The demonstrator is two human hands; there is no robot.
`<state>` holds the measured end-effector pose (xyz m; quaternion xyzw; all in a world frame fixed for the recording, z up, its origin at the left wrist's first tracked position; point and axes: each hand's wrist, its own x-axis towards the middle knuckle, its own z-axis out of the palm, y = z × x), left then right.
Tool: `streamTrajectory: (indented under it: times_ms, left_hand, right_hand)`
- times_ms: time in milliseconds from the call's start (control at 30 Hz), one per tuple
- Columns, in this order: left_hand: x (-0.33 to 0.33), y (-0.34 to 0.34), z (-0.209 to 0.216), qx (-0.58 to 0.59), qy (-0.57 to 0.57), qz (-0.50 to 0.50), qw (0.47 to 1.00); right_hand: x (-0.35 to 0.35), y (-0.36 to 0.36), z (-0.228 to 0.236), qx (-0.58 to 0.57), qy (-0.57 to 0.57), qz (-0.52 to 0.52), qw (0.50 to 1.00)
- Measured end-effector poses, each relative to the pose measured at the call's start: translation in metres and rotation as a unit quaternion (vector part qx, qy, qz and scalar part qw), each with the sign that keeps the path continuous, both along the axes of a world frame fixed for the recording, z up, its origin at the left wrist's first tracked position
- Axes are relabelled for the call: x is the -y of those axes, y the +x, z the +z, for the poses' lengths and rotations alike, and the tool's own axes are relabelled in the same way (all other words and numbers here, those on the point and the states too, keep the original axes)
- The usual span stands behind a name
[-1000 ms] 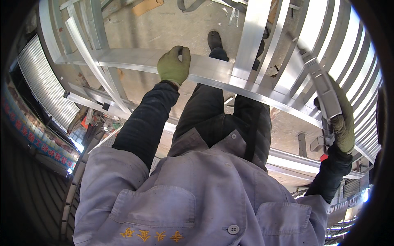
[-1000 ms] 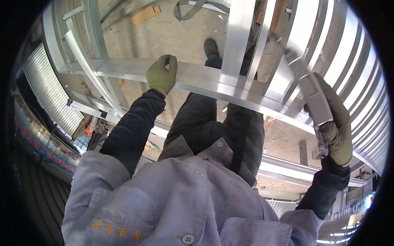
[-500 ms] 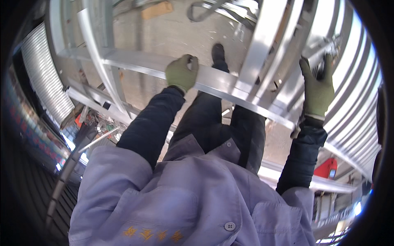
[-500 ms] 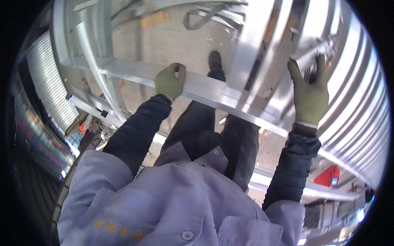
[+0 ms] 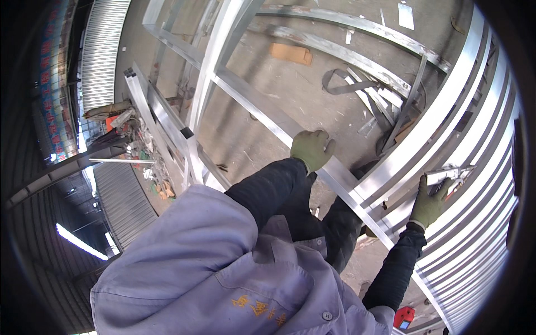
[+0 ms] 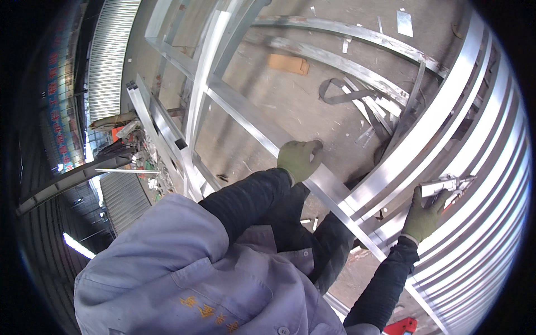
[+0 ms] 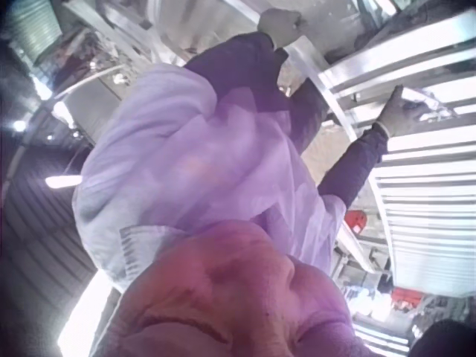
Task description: The person positions metal bars onto a curved metal frame and welds them in place using a handheld welding tool. They repeat this process for multiple bars, moving along the frame to attach each piece.
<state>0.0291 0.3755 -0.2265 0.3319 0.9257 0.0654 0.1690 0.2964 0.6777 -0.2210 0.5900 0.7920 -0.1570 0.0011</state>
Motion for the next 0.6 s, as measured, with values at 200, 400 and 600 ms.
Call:
streamTrajectory:
  times_ms: [200, 400, 600]
  left_hand:
    - [-0.005, 0.009, -0.008, 0.044, 0.041, 0.015, 0.998]
    - [0.005, -0.002, -0.022, 0.157, 0.112, -0.116, 0.974]
    - [0.089, -0.02, 0.078, 0.087, 0.262, -0.038, 0.96]
  right_hand:
    - [0.014, -0.004, 0.034, -0.006, -0.035, -0.001, 0.999]
    - [0.09, 0.025, 0.057, -0.057, 0.026, 0.087, 0.994]
    - [0.188, 0.024, 0.087, 0.005, -0.121, 0.126, 0.985]
